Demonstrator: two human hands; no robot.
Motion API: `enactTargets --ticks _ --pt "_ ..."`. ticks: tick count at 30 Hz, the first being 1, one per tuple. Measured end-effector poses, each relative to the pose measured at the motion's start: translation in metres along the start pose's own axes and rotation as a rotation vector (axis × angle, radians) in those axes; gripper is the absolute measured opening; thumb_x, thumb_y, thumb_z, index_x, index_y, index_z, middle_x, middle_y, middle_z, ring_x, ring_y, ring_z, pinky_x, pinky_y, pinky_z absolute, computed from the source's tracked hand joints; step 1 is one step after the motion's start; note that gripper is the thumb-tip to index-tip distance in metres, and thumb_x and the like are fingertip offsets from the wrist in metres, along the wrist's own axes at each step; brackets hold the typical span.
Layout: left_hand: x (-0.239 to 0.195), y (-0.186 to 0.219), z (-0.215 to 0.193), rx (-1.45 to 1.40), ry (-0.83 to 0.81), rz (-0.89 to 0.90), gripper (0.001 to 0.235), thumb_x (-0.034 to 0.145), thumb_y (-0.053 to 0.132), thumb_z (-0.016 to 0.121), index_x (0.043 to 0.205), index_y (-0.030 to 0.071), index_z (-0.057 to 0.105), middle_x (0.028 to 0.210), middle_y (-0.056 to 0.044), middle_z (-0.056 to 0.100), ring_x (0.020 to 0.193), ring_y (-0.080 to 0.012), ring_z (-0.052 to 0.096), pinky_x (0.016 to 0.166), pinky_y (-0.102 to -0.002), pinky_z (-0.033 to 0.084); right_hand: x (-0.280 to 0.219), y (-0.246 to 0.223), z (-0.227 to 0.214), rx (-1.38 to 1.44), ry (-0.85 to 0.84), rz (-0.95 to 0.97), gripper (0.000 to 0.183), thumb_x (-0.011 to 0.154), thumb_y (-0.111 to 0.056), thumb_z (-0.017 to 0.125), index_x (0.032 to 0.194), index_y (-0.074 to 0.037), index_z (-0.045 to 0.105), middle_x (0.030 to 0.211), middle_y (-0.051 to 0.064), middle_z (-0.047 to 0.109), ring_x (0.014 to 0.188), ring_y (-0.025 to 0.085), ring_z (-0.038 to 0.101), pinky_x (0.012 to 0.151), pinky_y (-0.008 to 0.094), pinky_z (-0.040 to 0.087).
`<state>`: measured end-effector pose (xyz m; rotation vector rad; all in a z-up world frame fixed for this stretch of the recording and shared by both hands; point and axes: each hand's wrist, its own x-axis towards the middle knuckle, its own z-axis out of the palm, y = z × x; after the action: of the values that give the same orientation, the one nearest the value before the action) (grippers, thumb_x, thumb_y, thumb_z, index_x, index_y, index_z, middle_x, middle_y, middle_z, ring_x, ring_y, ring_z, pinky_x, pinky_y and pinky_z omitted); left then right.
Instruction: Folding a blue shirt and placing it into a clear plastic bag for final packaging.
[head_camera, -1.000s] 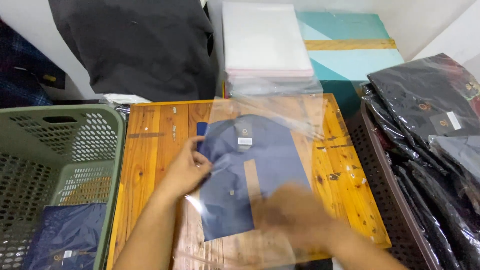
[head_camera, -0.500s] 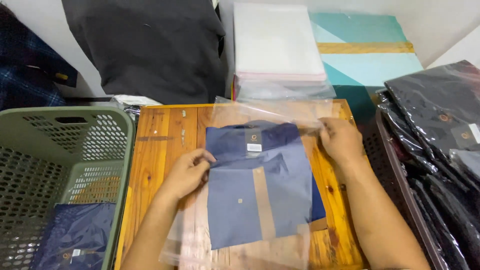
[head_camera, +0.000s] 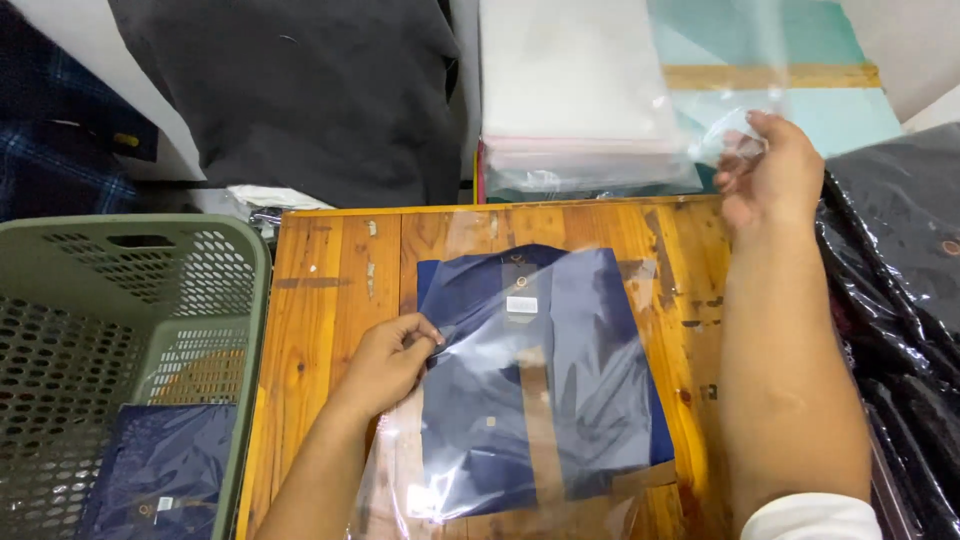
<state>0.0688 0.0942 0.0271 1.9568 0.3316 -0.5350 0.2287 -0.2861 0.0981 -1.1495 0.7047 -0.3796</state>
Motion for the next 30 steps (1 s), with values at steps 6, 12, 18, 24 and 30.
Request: enactTargets --ticks 6,12,18,24,30 --pt "-0.007 0.01 0.002 -0.068 -0.021 -0.029 0.02 0.095 0.011 0.054 0.088 0.008 0.073 0.059 -0.007 0.056 0.05 -0.0145 0.047 0.046 -0.029 0.036 0.01 0.019 0.01 0.07 -0.013 0.202 0.007 0.095 -0.008 0.067 0.098 -0.006 0.061 0.089 0.003 0.062 0.056 0.006 0.052 0.043 0.012 0.039" --pt "-0.006 -0.005 0.008 -0.107 0.078 0.171 0.019 0.081 0.003 0.062 0.085 0.002 0.08 0.057 -0.012 0.062 0.053 -0.0215 0.063 0.054 -0.032 0.049 0.119 0.122 0.002 0.142 -0.128 0.099 0.039 0.085 0.0 0.073 0.117 0.001 0.05 0.076 0.009 0.056 0.057 0.022 0.07 0.044 0.025 0.059" --pt "0.001 -0.011 0.009 -0.087 0.074 0.148 0.02 0.082 0.003 0.062 0.087 0.001 0.081 0.058 -0.014 0.065 0.055 -0.0226 0.065 0.054 -0.033 0.049 0.085 0.125 0.021 -0.095 -0.078 0.003 0.067 0.094 -0.014 0.073 0.144 -0.002 0.03 0.099 0.007 0.053 0.076 0.017 0.07 0.051 0.025 0.071" --pt "0.013 -0.015 0.01 -0.057 0.106 0.172 0.021 0.081 0.002 0.061 0.09 0.002 0.081 0.061 -0.014 0.065 0.059 -0.024 0.066 0.058 -0.035 0.051 0.07 0.128 0.01 -0.948 -0.023 -0.489 0.087 0.093 -0.053 0.087 0.149 -0.001 0.047 0.132 0.027 0.048 0.126 0.048 0.048 0.106 0.056 0.041" --pt "0.013 -0.015 0.011 0.022 0.12 0.185 0.022 0.08 0.002 0.062 0.09 0.003 0.083 0.069 -0.017 0.072 0.068 -0.0288 0.07 0.061 -0.038 0.052 0.06 0.136 0.005 -1.214 -0.104 -1.125 0.03 0.088 -0.032 0.086 0.105 -0.014 0.07 0.113 0.005 0.05 0.113 0.033 0.05 0.087 0.049 0.05"
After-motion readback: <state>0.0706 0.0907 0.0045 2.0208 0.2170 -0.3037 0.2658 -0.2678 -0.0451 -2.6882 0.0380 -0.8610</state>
